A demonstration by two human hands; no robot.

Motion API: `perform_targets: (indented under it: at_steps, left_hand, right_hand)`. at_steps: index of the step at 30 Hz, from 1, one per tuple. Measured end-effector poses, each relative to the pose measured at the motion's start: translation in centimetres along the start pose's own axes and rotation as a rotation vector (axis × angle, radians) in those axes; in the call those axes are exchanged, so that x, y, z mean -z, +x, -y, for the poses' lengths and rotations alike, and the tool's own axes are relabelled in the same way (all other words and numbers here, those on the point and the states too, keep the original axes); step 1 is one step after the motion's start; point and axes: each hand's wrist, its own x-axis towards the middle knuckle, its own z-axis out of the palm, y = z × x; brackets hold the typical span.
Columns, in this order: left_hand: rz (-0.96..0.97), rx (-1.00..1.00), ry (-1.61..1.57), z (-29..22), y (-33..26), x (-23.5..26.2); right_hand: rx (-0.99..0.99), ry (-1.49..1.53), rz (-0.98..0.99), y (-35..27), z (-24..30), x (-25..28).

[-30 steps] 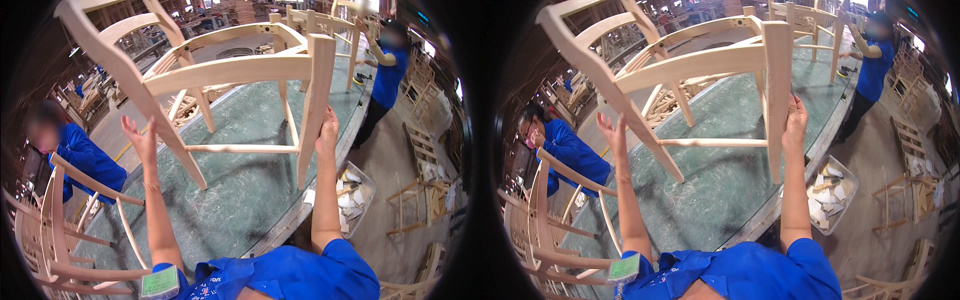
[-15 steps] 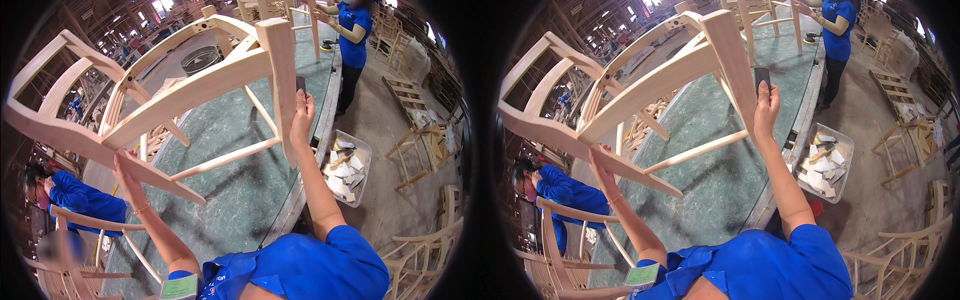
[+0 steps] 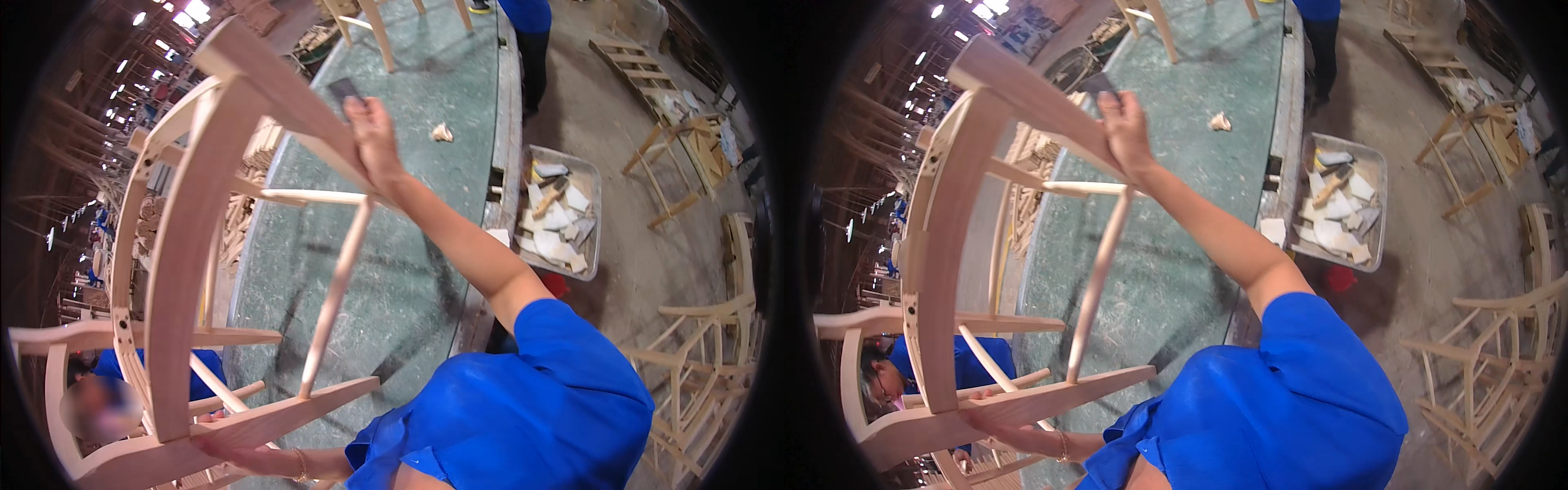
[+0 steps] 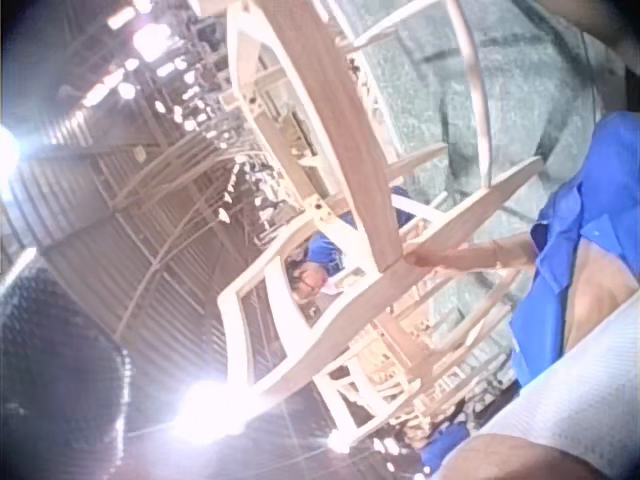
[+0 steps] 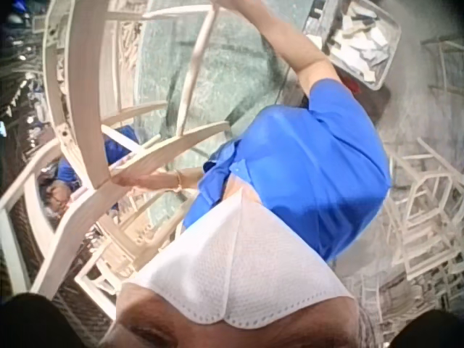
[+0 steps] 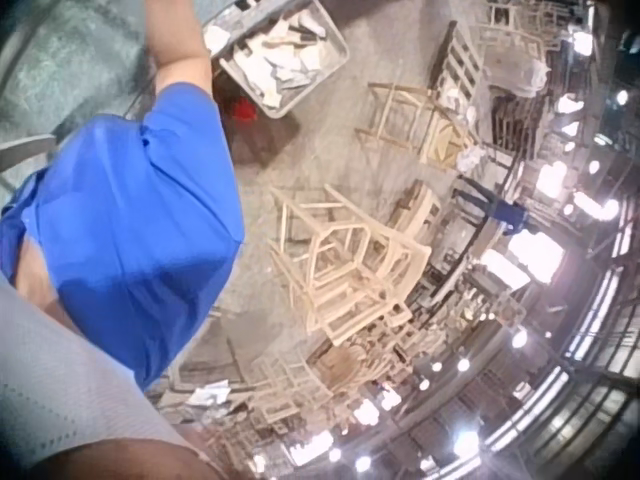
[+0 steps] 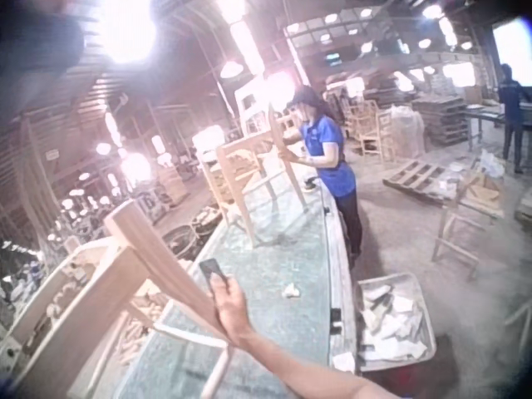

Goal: The person sands the legs and frame of a wooden chair using a sanding block. They rotate the chair to access different sides and continue sanding multiple chairs in sequence on a factory workbench.

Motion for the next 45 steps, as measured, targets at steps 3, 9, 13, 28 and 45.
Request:
perform_targets:
  at_steps: [3,9,13,28,45]
  left_hand:
    - [-0.014,-0.243,0.054,1.4,1.2,-2.2]
    - [-0.101,-0.045,0.080,-0.2,0.4,-6.1]
    - [-0.098,-0.053,0.075,0.4,0.8,-5.4]
    - [-0.126,-0.209,0.041,-0.3,0.3,-6.3]
    - [-0.048,-0.163,0.054,1.2,1.1,-4.0]
  right_hand:
    - [-0.116,0.157,-0.061,0.5,-4.3,1.4]
    - [-0.284,-0.365,-0.076,-6.9,-9.6,16.0]
    - [-0.370,-0.994,0.289,-11.0,-12.1,25.3]
    - [-0.172,-2.007,0.748,19.3,-16.9,27.6]
    - [-0.448,0.132,0.857,9.2,5.0,5.4]
